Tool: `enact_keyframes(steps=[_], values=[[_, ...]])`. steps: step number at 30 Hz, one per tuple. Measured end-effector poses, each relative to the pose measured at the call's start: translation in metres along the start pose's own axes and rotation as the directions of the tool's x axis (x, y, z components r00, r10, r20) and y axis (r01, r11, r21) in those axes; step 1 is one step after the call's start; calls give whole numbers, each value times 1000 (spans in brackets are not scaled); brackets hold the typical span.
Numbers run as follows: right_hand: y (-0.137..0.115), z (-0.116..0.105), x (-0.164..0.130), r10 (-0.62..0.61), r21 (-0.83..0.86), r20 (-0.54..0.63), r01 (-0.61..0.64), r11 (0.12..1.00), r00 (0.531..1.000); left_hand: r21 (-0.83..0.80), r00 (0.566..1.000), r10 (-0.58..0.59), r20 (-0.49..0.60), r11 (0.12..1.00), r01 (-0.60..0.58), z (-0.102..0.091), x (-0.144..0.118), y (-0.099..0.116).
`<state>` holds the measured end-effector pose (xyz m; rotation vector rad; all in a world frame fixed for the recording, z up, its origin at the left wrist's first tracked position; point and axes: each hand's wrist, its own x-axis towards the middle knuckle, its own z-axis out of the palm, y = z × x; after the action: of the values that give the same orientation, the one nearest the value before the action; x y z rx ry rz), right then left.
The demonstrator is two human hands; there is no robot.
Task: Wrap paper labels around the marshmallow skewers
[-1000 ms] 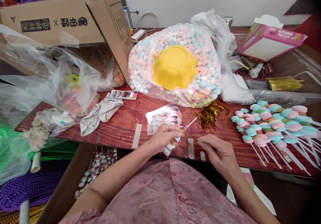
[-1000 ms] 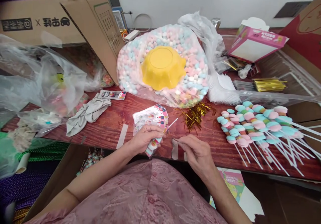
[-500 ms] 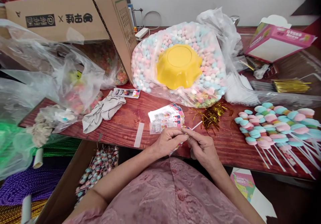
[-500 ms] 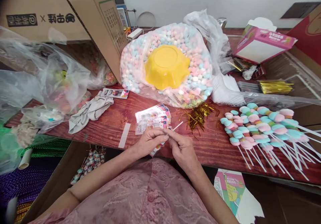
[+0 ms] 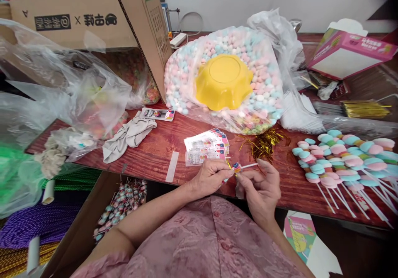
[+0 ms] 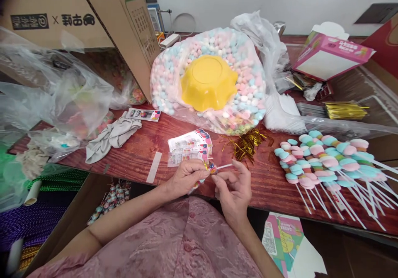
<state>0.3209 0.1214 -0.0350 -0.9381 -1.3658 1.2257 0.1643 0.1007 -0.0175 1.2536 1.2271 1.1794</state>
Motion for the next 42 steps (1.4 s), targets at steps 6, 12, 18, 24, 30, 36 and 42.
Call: enact_keyframes(steps=[6,12,18,24,30,36,42], values=[[-5,-1,-6,47,22,-111,-45,999,993,28,999,40,-13,999,-39,9,3,2],[-3,-33,24,260,-111,422,-235,966,869,-67,993,-61,101,995,68,10,7,4],[-17,-53,37,38,-228,779,226,947,626,-278,775,-463,429,749,601,6,5,10],[-35,-56,30,-466,-81,847,929,362,256,-156,541,-459,704,644,749,-1,5,8],[-41,-50,33,-467,-6,863,928,373,193,-47,441,-411,798,688,724,-6,12,8],[-45,-44,39,-480,129,876,933,337,52,70,245,-304,921,746,663,-2,26,-3],[-45,-38,41,-477,251,878,884,393,-37,131,112,-235,966,811,569,-1,34,-5]])
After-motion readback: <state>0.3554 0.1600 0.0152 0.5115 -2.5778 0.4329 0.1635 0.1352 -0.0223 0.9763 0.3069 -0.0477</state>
